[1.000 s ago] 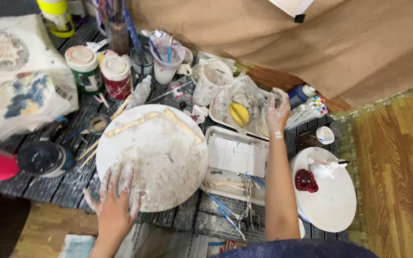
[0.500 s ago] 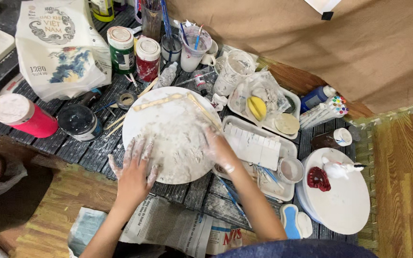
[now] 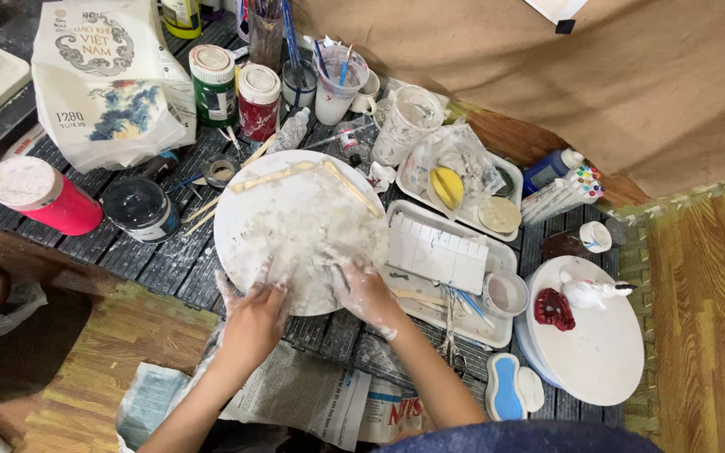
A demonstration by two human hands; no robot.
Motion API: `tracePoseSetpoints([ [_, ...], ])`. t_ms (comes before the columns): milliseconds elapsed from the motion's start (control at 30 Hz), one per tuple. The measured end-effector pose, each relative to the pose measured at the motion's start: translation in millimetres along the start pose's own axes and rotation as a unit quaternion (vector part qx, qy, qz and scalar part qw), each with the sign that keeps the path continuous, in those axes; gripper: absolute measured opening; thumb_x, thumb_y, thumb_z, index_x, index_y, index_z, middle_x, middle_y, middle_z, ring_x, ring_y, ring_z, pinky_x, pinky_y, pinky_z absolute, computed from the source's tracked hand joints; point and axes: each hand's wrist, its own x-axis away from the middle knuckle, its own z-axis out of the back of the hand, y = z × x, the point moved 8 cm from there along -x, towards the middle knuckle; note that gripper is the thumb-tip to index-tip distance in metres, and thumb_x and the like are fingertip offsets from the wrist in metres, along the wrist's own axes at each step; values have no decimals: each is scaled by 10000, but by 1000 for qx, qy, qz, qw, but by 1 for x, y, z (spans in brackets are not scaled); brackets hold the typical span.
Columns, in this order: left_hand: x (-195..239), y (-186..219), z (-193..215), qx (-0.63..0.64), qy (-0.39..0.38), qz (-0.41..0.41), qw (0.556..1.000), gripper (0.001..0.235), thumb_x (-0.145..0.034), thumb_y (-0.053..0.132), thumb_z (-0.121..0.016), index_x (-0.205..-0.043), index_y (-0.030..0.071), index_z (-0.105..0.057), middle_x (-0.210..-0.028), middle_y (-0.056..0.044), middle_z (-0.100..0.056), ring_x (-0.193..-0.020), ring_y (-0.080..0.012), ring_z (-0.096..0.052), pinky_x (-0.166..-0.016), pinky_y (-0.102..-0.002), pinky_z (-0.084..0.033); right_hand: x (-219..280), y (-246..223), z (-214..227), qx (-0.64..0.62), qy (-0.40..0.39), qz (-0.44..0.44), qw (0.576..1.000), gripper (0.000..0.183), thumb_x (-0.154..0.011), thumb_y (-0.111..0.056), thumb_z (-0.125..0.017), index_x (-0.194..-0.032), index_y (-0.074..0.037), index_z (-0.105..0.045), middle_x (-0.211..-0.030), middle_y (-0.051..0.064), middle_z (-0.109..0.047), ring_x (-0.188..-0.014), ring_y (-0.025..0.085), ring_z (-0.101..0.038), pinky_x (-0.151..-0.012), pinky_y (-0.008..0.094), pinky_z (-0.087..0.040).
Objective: The person kneads a white clay-like material on a round board using both hands. They repeatedly press, fold, and mix the material, occasionally picking up small pieces from a nearby tray and incorporating them into the main mass. The hands remain covered in the white substance throughout the process.
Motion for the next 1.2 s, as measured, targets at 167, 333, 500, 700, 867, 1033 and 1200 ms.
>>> tracePoseSetpoints([
  [167,-9,4,16,91,53,3,994,307,-817,113,-723,-1115,41,-722,-1035,-186,-742,-1054,-377,-686,-1112,-496,-350,-11,-12,35,-323,46,-141,935,509,-896,39,-722,-1356,42,-504,-1232,148,-692,-1098,218,-725,-986,318,-587],
  [333,-26,17,56,68,131,-6,989,210,-793,226,-810,-907,58,-753,-843,-148,-755,-848,-301,-742,-1174,-580,-301,-9,-13,42,-442,81,-192,873,515,-900,22,-743,-1363,41,-519,-1151,140,-738,-1083,185,-719,-1018,328,-562],
  [500,-36,16,59,111,115,16,987,211,-853,285,-793,-932,99,-734,-920,-69,-771,-923,-245,-735,-1188,-474,-326,-8,-20,47,-259,98,-180,944,494,-843,-22,-770,-1284,-17,-549,-1186,124,-739,-1111,229,-700,-1017,345,-534],
  [700,-29,26,71,48,120,-28,991,253,-849,248,-780,-1065,115,-781,-1164,-71,-723,-1192,-238,-626,-1128,-559,-294,-12,-34,48,-162,70,-170,970,351,-861,-56,-783,-1187,-39,-652,-1257,157,-714,-1184,306,-678,-1026,367,-524],
  [867,-22,13,65,13,36,26,999,320,-688,163,-800,-1007,143,-805,-1466,-135,-581,-1387,-400,-474,-1090,-635,-221,-9,-40,46,-140,61,-140,978,319,-851,-43,-751,-1165,-88,-718,-1298,141,-726,-1220,316,-690,-1040,370,-531],
  [1033,-22,11,55,7,5,25,1000,258,-663,103,-830,-916,127,-784,-1427,-65,-575,-1391,-363,-463,-1179,-636,-251,-7,-32,31,-173,60,-176,967,465,-907,-68,-734,-1325,-11,-539,-1205,156,-698,-1133,266,-685,-1009,352,-543],
  [1200,-27,32,54,74,62,-47,994,361,-712,149,-807,-1073,145,-795,-1343,-69,-652,-1292,-341,-525,-1104,-617,-274,-2,-46,35,-329,109,-48,937,545,-992,69,-531,-1497,6,-335,-1370,175,-556,-1280,251,-626,-1131,385,-521],
])
